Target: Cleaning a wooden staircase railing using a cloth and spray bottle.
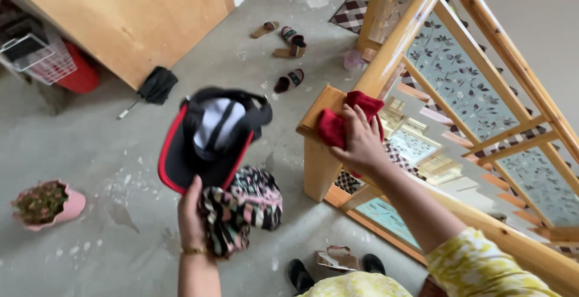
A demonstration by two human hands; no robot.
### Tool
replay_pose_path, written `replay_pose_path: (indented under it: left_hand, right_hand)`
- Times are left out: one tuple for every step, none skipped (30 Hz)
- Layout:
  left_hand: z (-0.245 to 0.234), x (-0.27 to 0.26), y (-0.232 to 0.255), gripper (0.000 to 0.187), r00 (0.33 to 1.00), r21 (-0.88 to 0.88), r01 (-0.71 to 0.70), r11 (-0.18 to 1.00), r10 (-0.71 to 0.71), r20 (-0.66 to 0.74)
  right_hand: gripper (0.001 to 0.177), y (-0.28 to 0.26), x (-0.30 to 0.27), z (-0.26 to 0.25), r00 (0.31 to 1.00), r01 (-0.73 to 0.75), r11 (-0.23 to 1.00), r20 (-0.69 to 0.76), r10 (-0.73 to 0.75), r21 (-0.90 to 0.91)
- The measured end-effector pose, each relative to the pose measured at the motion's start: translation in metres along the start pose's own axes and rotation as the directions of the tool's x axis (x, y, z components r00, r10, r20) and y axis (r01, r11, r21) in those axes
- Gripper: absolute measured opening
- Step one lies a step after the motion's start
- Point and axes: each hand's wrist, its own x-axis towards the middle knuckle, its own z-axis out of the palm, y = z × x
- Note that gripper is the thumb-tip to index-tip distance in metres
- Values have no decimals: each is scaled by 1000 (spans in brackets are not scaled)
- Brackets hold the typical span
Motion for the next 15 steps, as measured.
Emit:
replay_pose_path:
  left_hand:
    - [-9,8,-4,44,1000,7,10,1000,-10,12]
    - [-17,15,-10,39,1000,24,-18,1000,18,-11]
    - [-26,22,-17,34,998,41,-45,998,46,-34]
    - [-33,30,-23,34,999,42,-35,999,36,-31]
    - [-41,36,-30,33,998,69,-46,997,49,-38]
    - [-48,41,-38,34,997,93,-60,994,65,-46]
    - [-51,42,-41,34,997,91,-53,994,58,-44]
    - [-51,44,-43,33,997,88,-60,994,64,-45]
    - [-52,45,-46,33,996,86,-67,994,71,-46]
    - [-50,45,-46,33,996,77,-68,995,72,-51]
    - [-49,44,-47,32,997,65,-66,996,69,-46]
    - [-49,42,-45,32,997,66,-60,996,63,-39]
    - [-47,43,-41,32,997,71,-58,996,61,-42]
    - [-44,42,-38,32,998,83,-41,996,46,-53]
    - [-40,42,-35,33,998,95,-25,995,31,-63]
  right_hand:
    - [81,-4,4,7,1000,-14,1000,-8,14,-6]
    - [84,-7,10,13,999,24,988,-28,-29,-154]
    - [88,-9,15,19,997,58,952,-39,-73,-300]
    - [88,-6,28,25,997,50,951,-37,-65,-305]
    - [87,-2,40,31,999,-30,927,-46,14,-375]
    - [87,2,52,35,994,-105,891,-61,87,-442]
    - [87,-1,64,34,994,-108,888,-59,91,-448]
    - [85,-5,82,32,980,-193,883,-42,193,-428]
    - [83,-9,98,28,956,-276,869,-23,293,-410]
    - [83,-14,104,37,958,-267,870,-18,286,-414]
    - [77,-18,108,45,961,-251,869,1,278,-426]
    - [71,-23,109,55,959,-247,867,19,283,-432]
    - [71,-30,100,60,958,-250,868,22,287,-429]
    - [65,-37,91,63,989,-123,881,22,149,-457]
    - [59,-43,82,65,1000,5,876,26,9,-483]
